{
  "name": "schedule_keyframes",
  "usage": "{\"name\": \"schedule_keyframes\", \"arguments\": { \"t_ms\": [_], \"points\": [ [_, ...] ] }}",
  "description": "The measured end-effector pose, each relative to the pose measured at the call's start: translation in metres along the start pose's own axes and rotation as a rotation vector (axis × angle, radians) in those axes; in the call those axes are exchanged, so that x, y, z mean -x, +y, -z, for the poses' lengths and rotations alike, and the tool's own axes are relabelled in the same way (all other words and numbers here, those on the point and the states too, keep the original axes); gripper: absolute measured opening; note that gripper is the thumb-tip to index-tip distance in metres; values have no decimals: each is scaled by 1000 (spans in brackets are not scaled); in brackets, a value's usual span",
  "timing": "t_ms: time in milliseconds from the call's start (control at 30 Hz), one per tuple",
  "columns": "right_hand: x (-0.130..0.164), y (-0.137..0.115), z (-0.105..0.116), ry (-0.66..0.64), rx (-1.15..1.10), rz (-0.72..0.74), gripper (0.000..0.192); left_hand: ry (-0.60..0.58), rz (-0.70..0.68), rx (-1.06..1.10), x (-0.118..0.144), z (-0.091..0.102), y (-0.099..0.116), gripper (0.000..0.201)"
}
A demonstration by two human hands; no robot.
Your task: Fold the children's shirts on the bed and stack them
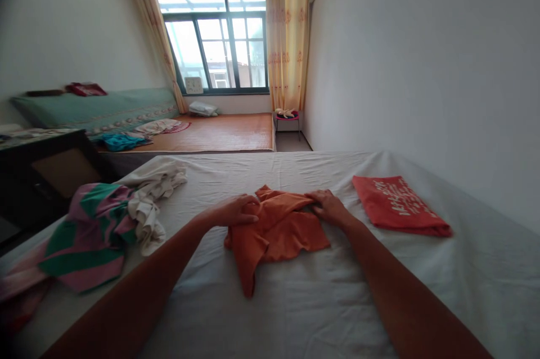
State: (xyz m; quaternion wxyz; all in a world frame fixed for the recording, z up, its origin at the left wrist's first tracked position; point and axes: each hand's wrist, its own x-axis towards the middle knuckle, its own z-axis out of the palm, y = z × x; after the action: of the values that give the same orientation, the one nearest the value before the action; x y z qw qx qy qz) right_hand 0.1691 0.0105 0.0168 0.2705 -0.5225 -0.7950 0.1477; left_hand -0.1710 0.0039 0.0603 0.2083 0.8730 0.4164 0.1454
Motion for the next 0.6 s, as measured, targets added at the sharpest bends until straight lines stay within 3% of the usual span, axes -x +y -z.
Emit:
{"name": "schedule_keyframes", "arguments": {
  "t_ms": [100, 167, 300, 400, 500, 600],
  "points": [
    [3, -8, 15, 103, -111, -71, 19, 52, 26, -158, 0, -5, 11, 24],
    [6, -17, 33, 212, -345, -91, 19, 81, -26, -82, 2, -2, 20, 22],
    [3, -50, 71, 473, -802, -51, 22, 189, -108, 351, 3, 10, 47, 32],
    [-20, -91, 86, 593, -945, 16, 23, 313, -85, 779, 1, 19, 57, 37],
    [-55, -137, 89, 586, -959, 202, 25, 451, -32, 1097, 2, 26, 38, 34],
    [-88, -161, 82, 330, -832, 348, 45, 561, 106, 1143, 10, 29, -5, 31]
  ]
}}
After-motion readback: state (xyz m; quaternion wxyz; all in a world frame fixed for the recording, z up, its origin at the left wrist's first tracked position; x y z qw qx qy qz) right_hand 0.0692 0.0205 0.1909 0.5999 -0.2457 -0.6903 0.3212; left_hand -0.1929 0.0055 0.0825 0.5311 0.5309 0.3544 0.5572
